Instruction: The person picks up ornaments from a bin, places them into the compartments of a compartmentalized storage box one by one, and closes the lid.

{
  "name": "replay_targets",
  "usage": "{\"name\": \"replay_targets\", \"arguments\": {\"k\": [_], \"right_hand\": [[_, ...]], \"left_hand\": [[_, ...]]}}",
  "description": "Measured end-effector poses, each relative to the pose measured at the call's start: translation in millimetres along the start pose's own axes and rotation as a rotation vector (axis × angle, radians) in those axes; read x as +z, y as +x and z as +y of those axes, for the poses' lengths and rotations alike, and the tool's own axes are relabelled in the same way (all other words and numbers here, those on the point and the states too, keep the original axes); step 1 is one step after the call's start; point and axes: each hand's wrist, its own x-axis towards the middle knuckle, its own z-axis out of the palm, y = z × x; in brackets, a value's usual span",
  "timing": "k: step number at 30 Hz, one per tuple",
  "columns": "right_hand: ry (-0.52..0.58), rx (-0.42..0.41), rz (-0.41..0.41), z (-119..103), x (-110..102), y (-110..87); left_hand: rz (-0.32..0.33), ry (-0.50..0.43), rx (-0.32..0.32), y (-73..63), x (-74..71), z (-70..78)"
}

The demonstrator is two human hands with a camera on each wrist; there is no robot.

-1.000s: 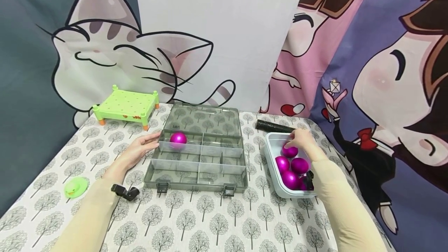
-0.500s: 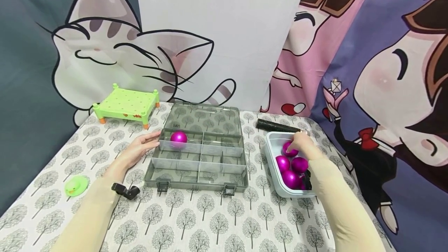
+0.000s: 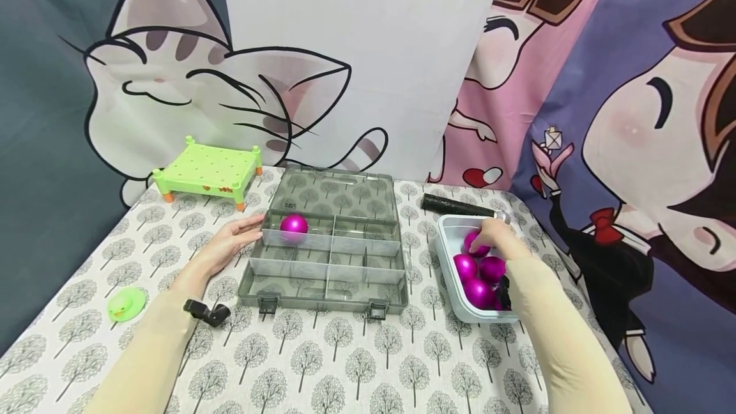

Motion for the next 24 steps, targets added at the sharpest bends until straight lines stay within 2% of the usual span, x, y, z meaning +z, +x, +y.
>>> {"name": "replay_targets", "arguments": {"k": [5,12,18,24], "right_hand": [[-0.033,-0.021,-0.006,-2.6,-8.1,0.6],[-0.027,-0.068,0.027,-9.8,-30.8,-6.1],[0.005,-0.131,0.157,-23.2,-46.7,-11.8],[0.115,-0.198,0.318,-51.1,-49.3,-12.8]], "left_hand": [[0.004,-0.003,0.0,0.9,-0.6,-0.9],[0.003,-0.004,0.006,2.1,-0.8,-3.9],[0.002,-0.007,0.006,0.9,-0.6,-2.2],[0.007,-0.007,-0.001,1.2,-1.1,-1.7]]}}
